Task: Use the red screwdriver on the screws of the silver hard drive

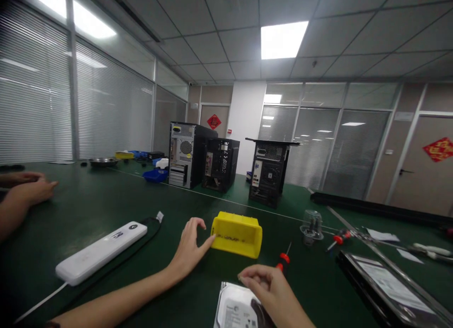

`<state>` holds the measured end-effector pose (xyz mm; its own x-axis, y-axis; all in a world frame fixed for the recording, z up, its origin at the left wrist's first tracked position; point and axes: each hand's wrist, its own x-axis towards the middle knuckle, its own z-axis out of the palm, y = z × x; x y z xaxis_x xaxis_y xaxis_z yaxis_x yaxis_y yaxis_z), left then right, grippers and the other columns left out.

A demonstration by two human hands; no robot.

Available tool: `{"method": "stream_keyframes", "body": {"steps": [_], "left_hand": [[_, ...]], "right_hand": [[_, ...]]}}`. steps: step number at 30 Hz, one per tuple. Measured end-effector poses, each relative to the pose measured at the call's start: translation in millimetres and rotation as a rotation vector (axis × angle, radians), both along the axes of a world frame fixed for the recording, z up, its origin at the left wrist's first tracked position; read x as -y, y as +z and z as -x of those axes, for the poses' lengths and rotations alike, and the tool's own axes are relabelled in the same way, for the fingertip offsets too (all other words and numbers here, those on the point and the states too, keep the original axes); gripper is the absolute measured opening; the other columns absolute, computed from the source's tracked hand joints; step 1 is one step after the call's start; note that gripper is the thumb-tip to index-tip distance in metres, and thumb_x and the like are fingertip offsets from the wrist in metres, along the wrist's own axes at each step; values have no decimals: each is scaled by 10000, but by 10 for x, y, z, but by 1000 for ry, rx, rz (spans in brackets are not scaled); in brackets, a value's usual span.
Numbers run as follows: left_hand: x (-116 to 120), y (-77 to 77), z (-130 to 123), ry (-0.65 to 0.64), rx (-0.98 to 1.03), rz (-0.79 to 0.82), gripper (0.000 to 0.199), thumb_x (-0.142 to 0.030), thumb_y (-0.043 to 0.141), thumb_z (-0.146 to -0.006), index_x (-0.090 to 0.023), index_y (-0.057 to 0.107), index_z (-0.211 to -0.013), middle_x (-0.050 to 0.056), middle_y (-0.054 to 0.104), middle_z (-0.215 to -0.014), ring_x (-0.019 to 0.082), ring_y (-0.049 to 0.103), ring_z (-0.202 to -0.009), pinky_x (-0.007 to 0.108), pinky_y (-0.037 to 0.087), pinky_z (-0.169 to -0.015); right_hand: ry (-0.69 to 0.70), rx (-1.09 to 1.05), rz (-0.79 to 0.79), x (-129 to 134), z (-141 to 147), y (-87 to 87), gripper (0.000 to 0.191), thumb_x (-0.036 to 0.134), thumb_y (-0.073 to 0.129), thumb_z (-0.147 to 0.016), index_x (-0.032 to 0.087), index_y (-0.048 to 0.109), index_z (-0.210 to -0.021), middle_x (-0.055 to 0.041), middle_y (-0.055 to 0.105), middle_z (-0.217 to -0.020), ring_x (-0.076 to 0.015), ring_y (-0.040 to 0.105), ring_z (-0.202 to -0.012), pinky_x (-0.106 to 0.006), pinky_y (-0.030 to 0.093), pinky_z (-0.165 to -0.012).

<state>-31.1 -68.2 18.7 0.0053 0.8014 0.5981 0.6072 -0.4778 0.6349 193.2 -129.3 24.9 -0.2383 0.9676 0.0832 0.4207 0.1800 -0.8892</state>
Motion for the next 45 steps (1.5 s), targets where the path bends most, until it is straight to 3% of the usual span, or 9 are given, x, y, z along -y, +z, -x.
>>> {"method": "stream_keyframes", "body": {"steps": [3, 6, 10, 16, 21, 28, 33, 39, 45], "left_hand": [[369, 149, -47, -248, -10, 68, 155, -335, 544, -814, -181, 530, -805, 19, 575, -839, 182, 536, -823, 283, 399, -779], [621, 199, -150, -440, 31, 246, 241, -388, 575, -801, -166, 610, -714, 0, 603, -710, 158, 550, -719, 243, 398, -704], [671, 127, -269, -498, 204, 274, 271, -399, 596, -772, -147, 679, -715, 22, 628, -699, 163, 545, -704, 231, 399, -649], [638, 65, -249, -526, 294, 352, 281, -407, 609, -751, -156, 737, -753, 39, 651, -703, 172, 561, -699, 246, 416, -660], [650, 94, -218, -522, 301, 394, 306, -405, 614, -745, -149, 721, -617, 22, 607, -628, 145, 525, -635, 236, 395, -633], [585, 115, -188, -481, 219, 337, 257, -380, 604, -771, -169, 746, -805, 37, 640, -706, 166, 560, -704, 245, 412, -668], [568, 97, -161, -473, 132, 274, 239, -364, 590, -792, -180, 743, -787, 42, 656, -733, 173, 574, -715, 247, 413, -664], [512, 35, -117, -367, -134, 172, 169, -350, 589, -809, -258, 730, -819, -3, 652, -788, 161, 570, -727, 313, 336, -792], [412, -70, -92, -373, -147, 247, 206, -356, 572, -813, -241, 735, -863, 17, 632, -805, 168, 571, -747, 263, 367, -700]], "right_hand": [[30, -6, 34, 102, 65, 28, 357, 451, 603, -764, 137, 716, -890, -37, 635, -637, -104, 521, -535, -190, 366, -488], [-38, -10, -183, 205, 237, 95, 300, 403, 580, -790, 160, 714, -901, -44, 632, -673, -130, 539, -571, -213, 390, -509], [2, 175, -579, 261, 378, 166, 215, 240, 517, -836, 195, 707, -926, -50, 632, -726, -155, 561, -633, -243, 420, -572], [-41, 203, -741, 220, 307, 84, 199, 251, 516, -859, 172, 687, -925, -56, 639, -724, -143, 562, -604, -224, 432, -539], [-34, 220, -773, 275, 285, 14, 211, 241, 509, -867, 162, 691, -940, -47, 616, -683, -129, 537, -572, -217, 425, -527], [-61, 187, -689, 262, 324, -15, 247, 242, 507, -862, 160, 707, -979, -34, 580, -625, -131, 526, -560, -221, 410, -518], [-72, 159, -588, 255, 332, -8, 258, 262, 499, -859, 159, 715, -953, -37, 586, -625, -139, 530, -568, -232, 393, -518], [-141, 65, -397, 203, 328, -20, 323, 315, 450, -882, 142, 632, -1085, -79, 650, -884, -175, 594, -750, -275, 456, -682], [-93, 137, -356, 182, 342, 9, 289, 264, 429, -897, 128, 629, -1055, -103, 602, -1023, -196, 559, -984, -308, 416, -877]]}}
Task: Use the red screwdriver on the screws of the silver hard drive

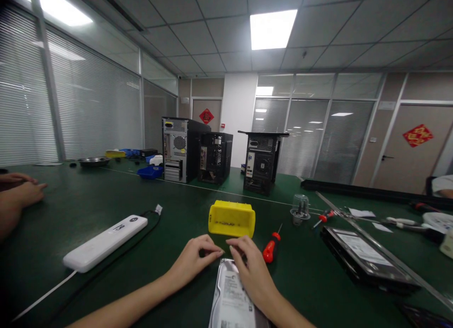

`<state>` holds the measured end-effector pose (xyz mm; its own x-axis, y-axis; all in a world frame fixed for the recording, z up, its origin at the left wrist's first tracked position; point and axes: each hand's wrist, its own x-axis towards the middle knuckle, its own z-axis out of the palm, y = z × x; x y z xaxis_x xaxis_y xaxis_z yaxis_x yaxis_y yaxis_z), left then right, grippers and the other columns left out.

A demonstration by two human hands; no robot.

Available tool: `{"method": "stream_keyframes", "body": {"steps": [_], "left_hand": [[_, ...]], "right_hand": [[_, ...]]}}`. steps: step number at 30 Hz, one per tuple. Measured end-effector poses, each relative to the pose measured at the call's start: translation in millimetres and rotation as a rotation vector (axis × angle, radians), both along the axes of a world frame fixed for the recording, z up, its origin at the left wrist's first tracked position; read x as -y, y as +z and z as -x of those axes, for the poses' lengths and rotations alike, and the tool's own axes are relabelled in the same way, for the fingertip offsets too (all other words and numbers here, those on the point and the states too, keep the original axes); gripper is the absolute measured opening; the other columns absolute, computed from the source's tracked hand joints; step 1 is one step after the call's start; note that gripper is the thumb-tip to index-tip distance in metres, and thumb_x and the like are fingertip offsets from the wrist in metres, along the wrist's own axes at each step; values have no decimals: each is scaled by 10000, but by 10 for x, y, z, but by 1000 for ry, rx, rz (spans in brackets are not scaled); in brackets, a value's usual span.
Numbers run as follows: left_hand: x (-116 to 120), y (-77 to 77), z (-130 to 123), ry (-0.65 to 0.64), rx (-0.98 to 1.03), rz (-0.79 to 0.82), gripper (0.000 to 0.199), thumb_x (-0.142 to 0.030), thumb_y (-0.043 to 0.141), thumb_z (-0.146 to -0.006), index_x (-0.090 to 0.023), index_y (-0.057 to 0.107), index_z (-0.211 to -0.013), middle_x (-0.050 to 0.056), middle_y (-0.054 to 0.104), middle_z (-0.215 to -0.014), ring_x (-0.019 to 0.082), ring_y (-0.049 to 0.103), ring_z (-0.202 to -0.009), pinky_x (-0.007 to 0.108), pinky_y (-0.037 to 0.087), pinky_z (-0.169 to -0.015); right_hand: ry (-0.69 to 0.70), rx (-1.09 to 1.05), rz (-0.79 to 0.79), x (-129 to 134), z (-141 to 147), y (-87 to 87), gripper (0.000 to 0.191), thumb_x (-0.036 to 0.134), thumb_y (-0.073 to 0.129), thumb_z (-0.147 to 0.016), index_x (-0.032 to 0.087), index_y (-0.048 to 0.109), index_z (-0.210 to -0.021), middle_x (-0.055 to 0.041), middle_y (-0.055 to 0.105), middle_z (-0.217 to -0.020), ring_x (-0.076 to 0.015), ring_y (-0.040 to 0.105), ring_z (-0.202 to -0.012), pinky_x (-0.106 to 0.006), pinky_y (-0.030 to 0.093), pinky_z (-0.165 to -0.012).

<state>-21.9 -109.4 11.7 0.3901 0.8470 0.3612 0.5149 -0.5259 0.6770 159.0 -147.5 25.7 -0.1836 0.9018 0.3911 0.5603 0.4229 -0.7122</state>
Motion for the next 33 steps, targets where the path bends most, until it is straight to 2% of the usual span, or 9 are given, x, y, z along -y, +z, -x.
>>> {"method": "stream_keyframes", "body": {"steps": [6, 12, 17, 28, 33], "left_hand": [[-44, -57, -17, -106, 7, 37, 229, -346, 555, -826, -214, 742, -842, 24, 622, -773, 160, 569, -746, 225, 381, -654], [-50, -44, -3, -129, -39, 46, 248, -348, 534, -849, -205, 736, -848, 16, 607, -763, 153, 558, -749, 219, 369, -641], [-23, 3, 15, -199, -100, -25, 287, -342, 477, -897, -205, 723, -840, -1, 591, -743, 132, 542, -732, 211, 346, -630], [54, 47, 32, -211, -181, -101, 284, -312, 432, -932, -211, 686, -856, -10, 573, -762, 125, 532, -731, 207, 343, -637], [75, 73, 49, -225, -203, -108, 245, -281, 432, -934, -243, 674, -929, -5, 571, -809, 132, 536, -763, 209, 357, -661]], "right_hand": [[86, 126, 13, -7, 31, 6, 291, 258, 418, -911, 156, 671, -1013, -82, 637, -951, -197, 554, -943, -322, 406, -855], [86, 153, 31, -17, 26, -26, 291, 258, 417, -914, 172, 676, -1015, -65, 663, -931, -195, 555, -920, -305, 401, -826], [71, 150, 30, -18, 19, -47, 305, 300, 413, -917, 177, 685, -983, -59, 664, -905, -190, 557, -895, -294, 401, -806], [10, 141, 51, -14, -2, -54, 320, 323, 415, -904, 152, 657, -1023, -81, 642, -978, -191, 565, -946, -283, 407, -840], [-10, 141, 51, -26, -6, -88, 314, 326, 413, -899, 144, 648, -999, -94, 632, -992, -196, 566, -962, -284, 405, -862]]}}
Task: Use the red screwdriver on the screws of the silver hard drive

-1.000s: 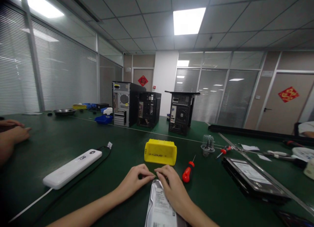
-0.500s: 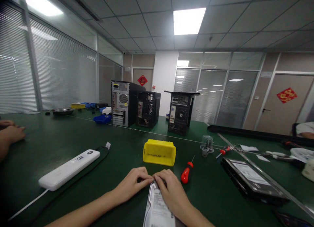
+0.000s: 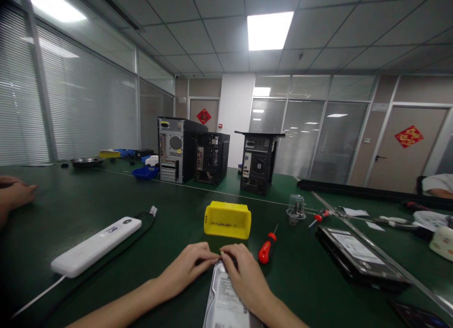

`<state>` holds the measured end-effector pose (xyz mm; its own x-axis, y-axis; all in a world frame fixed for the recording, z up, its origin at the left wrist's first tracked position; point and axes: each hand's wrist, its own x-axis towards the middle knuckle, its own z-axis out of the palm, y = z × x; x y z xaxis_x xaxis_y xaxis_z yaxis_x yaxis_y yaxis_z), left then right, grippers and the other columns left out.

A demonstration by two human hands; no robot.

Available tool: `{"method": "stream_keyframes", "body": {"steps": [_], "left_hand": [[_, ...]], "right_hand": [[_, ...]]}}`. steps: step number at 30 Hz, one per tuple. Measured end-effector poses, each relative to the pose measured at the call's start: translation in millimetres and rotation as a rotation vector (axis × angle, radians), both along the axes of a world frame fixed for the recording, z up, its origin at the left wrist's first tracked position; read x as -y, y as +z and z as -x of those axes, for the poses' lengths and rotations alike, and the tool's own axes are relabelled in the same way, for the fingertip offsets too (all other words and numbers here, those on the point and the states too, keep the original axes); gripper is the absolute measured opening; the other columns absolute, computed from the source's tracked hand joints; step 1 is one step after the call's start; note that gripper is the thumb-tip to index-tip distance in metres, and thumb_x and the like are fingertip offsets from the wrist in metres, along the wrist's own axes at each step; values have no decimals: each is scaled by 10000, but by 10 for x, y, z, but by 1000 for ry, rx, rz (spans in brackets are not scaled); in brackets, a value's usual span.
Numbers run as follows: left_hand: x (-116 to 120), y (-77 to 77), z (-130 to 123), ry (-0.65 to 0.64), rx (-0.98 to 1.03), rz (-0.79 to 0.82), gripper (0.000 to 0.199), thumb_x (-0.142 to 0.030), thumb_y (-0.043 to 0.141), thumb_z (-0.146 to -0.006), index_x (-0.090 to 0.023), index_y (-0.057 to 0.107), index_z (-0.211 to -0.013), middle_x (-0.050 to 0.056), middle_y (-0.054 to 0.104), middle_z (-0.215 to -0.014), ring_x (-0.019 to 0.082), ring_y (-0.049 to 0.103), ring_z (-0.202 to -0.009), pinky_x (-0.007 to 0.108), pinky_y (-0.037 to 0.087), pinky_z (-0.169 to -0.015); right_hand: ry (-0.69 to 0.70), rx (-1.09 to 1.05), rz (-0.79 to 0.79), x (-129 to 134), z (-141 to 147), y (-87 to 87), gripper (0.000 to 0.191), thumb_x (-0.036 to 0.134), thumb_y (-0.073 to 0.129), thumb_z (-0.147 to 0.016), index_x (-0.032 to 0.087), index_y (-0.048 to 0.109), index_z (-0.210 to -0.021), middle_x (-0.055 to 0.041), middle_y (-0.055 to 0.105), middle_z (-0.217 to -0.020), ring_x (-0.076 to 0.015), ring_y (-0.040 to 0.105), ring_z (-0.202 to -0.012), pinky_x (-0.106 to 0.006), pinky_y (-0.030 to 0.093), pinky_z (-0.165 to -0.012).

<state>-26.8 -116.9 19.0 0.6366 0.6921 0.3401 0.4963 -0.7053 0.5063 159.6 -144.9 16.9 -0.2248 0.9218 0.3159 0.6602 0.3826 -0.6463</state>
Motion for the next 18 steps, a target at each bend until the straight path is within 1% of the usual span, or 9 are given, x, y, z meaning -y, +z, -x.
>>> {"method": "stream_keyframes", "body": {"steps": [7, 14, 18], "left_hand": [[6, 9, 6, 1, -1, 9, 237, -270, 432, -933, -256, 669, -934, -2, 561, -827, 136, 540, -782, 210, 371, -674], [-3, 7, 14, 7, 2, 6, 231, -283, 439, -930, -269, 669, -942, -4, 561, -835, 135, 542, -791, 205, 377, -675], [-4, -5, 21, 14, 1, -2, 238, -286, 434, -932, -268, 671, -934, -7, 563, -830, 130, 544, -780, 202, 378, -673]], "right_hand": [[4, -3, -19, -5, 11, 7, 312, 319, 403, -901, 139, 638, -1001, -99, 630, -997, -198, 565, -965, -292, 405, -867], [15, 18, -15, -3, 9, -1, 287, 294, 411, -895, 142, 650, -943, -92, 641, -943, -199, 573, -926, -295, 411, -834], [22, 29, -12, 7, 3, -1, 283, 287, 411, -894, 146, 651, -947, -87, 640, -947, -196, 573, -929, -292, 409, -833]]}}
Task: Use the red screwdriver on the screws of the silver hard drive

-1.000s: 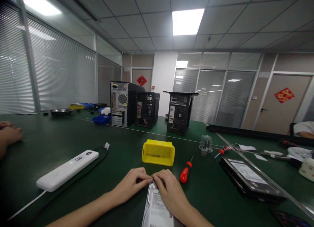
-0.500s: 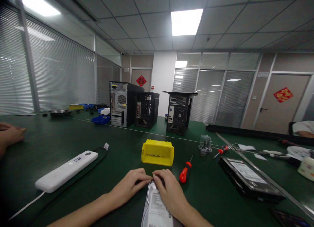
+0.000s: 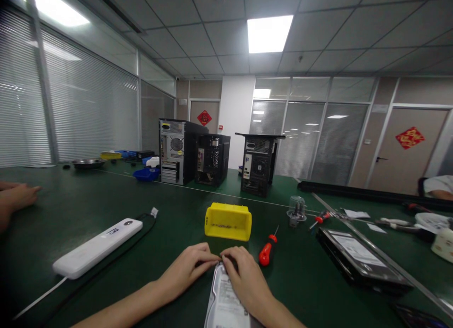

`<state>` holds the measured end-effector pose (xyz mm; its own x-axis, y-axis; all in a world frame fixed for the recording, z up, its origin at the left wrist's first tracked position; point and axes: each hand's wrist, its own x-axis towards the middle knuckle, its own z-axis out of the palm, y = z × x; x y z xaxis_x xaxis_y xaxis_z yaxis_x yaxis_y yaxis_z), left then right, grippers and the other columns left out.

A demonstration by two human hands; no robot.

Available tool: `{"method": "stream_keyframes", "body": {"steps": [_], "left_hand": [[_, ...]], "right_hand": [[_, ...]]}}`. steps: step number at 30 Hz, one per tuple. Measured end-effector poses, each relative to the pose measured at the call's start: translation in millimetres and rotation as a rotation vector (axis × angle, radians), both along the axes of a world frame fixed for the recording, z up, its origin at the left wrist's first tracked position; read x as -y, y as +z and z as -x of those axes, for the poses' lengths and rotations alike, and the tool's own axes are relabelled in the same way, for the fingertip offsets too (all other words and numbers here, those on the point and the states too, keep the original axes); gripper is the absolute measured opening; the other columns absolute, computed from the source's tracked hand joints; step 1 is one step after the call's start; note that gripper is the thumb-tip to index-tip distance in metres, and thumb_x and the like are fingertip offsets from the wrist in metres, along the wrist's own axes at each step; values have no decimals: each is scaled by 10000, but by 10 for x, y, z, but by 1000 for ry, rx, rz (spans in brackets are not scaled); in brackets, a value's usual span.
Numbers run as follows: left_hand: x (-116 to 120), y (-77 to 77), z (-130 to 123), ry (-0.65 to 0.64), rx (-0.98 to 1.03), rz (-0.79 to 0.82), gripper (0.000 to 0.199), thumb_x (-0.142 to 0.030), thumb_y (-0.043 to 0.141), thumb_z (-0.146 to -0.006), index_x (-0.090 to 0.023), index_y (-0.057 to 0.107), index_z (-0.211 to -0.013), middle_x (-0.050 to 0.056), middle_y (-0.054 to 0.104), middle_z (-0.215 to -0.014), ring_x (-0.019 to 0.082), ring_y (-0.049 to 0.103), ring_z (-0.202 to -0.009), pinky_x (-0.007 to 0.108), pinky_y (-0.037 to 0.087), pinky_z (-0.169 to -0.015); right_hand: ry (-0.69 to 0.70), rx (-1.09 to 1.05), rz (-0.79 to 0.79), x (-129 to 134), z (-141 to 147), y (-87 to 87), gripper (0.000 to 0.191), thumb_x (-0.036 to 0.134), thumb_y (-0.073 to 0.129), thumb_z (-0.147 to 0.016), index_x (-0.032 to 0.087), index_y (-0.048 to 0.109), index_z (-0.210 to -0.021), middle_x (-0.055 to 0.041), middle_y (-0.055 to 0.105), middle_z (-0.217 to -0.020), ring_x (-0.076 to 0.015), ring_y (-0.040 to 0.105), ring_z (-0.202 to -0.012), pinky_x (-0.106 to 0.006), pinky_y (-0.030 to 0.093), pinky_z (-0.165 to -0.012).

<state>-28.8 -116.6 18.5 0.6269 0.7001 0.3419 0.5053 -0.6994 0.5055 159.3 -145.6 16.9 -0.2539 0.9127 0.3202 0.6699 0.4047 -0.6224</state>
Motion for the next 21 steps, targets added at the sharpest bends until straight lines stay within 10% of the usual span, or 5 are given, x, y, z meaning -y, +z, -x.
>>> {"method": "stream_keyframes", "body": {"steps": [21], "left_hand": [[-1, -40, -36, 13, -109, -245, 186, -242, 484, -911, -220, 666, -940, -5, 603, -828, 131, 563, -776, 205, 392, -661]], "right_hand": [[25, 42, 4, -27, -21, -43, 287, 228, 405, -885, 159, 657, -1003, -83, 641, -949, -201, 576, -924, -303, 412, -818]]}}
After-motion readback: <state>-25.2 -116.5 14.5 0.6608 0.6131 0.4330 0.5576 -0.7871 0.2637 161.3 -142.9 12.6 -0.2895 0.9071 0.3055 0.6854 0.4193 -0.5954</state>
